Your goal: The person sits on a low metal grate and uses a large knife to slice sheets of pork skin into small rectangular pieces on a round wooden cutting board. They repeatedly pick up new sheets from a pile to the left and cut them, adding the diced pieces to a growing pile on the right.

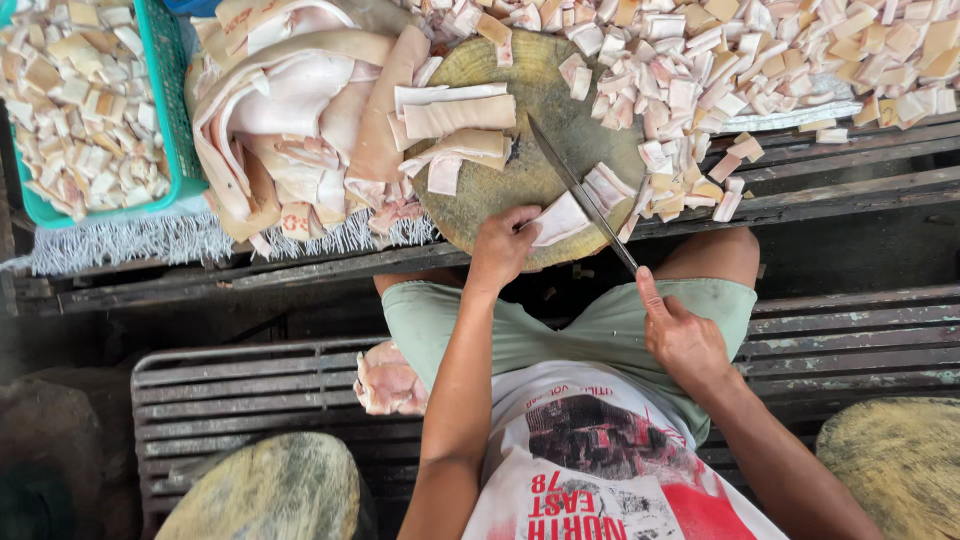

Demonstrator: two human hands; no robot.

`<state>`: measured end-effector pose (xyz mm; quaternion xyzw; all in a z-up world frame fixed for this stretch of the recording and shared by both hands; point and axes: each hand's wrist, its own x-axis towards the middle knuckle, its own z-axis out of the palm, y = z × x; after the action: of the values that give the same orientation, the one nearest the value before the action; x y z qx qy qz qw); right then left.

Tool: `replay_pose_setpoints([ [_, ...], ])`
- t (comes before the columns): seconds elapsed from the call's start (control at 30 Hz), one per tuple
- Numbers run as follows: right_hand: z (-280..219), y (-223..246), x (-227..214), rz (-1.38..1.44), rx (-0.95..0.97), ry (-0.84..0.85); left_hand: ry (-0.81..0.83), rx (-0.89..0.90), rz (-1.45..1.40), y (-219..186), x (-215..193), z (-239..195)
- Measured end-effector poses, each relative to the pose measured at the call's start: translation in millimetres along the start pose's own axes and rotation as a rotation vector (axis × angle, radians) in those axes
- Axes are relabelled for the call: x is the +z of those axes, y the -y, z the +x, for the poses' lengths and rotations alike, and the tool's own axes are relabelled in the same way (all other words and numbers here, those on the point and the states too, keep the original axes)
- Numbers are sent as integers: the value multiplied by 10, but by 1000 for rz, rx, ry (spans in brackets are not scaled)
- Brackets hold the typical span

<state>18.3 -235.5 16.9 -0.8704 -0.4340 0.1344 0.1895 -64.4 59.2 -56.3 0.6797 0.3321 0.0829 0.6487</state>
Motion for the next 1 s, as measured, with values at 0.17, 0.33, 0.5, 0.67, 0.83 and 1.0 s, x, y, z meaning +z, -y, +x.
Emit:
replay_pose_setpoints([
  [0.17,-11,-41,-129,82,-46,-241,-26,87,129,19,37,1],
  [0.33,-147,-127,-186,204,-164,-546,-59,209,133,-82,111,57],
  [0.5,-53,-98,65,-107,-125,-183,-178,254,315,-159,101,-37],
  [0.67,-13,-40,-2,40,-33,-71,-167,210,324,-242,94,-78],
  [0.83,-148,-100,-199,148,-50,-396,-150,173,300,-278,138,-52],
  [1.0,-156,-117,-20,196,-234,-441,-150,216,309,-249,119,-61],
])
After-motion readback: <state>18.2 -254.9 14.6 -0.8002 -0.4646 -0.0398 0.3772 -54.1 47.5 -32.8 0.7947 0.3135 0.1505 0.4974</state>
